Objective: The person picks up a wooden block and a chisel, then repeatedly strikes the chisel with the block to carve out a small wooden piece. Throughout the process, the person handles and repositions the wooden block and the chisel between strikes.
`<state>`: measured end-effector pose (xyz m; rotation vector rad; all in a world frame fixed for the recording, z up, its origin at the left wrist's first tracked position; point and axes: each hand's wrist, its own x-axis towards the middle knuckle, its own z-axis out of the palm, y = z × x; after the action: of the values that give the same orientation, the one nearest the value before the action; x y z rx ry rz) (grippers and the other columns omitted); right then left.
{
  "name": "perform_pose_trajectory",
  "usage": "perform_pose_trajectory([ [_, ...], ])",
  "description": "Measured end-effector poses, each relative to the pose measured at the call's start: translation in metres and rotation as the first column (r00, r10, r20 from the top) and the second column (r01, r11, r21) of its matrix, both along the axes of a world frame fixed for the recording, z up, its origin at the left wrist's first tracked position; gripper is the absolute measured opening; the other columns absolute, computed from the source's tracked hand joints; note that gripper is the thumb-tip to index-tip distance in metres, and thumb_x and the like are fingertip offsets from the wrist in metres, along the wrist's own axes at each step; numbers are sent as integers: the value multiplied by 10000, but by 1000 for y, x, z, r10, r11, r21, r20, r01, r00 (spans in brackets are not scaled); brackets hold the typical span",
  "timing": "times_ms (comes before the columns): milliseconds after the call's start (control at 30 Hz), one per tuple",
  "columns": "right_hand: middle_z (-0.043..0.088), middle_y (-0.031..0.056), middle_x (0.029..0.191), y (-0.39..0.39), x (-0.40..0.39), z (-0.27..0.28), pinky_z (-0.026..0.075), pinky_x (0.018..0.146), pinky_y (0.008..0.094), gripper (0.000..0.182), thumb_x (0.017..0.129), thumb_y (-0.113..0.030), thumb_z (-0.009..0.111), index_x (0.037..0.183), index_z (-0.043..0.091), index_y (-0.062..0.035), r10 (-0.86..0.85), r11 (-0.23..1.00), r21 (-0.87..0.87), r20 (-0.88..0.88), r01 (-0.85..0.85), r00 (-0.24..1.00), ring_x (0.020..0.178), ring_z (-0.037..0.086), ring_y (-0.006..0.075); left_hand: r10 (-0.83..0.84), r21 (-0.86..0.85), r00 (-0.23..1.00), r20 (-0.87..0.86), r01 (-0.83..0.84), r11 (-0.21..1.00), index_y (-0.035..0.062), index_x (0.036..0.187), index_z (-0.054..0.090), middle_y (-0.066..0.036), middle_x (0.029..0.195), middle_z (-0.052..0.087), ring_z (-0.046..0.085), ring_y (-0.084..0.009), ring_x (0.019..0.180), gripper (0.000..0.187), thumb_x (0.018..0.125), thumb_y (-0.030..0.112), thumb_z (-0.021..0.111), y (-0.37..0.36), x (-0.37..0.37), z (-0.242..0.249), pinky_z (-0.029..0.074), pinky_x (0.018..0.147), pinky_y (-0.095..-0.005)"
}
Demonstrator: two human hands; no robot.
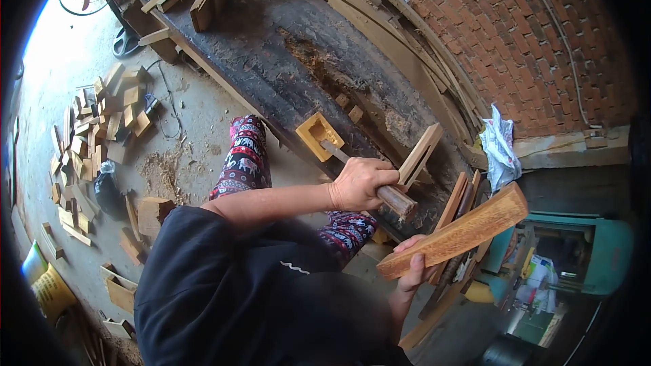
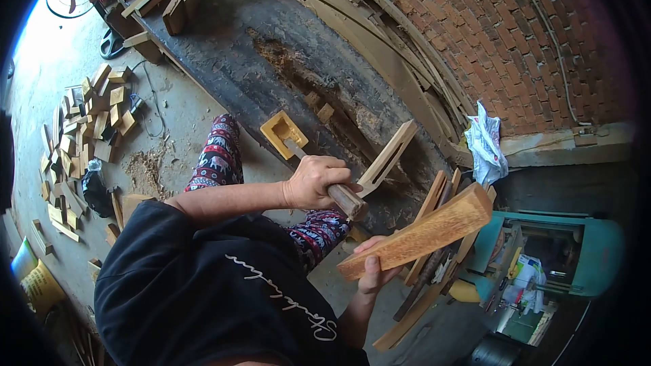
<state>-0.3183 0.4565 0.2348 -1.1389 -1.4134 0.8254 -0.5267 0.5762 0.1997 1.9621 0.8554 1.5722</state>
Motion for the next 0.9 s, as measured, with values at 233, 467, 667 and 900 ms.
perform_pose_trajectory([
  [233,554,132,761,20,-12,43,473,696,319,476,852,-416,497,993,503,39,-63,967,243,-76,80,995,691,564,233,103,-118,994,31,-98,988,138,806,694,-58,704,619,645,-283,681,157,677,153,782,10,15,-2,505,597,-386],
  [467,543,145,845,6,0,18,483,629,312,553,786,-79,588,1280,358,21,-33,969,-245,-71,14,997,670,571,199,137,-181,989,52,-125,975,74,734,516,-94,719,549,600,-328,728,301,809,274,730,16,20,-7,458,601,-434],
  [667,529,169,1083,9,19,-4,499,754,380,612,798,-363,646,1232,427,8,193,965,148,142,-214,971,824,588,239,88,-120,996,-32,-91,989,85,748,532,-87,724,555,611,-317,736,242,740,219,733,8,22,-12,476,615,-429],
  [900,544,135,777,4,5,24,457,601,307,335,840,-327,522,919,493,-3,-96,994,67,100,90,990,632,546,211,70,-102,992,-105,-81,991,98,766,557,-72,738,572,617,-306,748,199,698,188,721,11,18,-24,489,619,-423],
])
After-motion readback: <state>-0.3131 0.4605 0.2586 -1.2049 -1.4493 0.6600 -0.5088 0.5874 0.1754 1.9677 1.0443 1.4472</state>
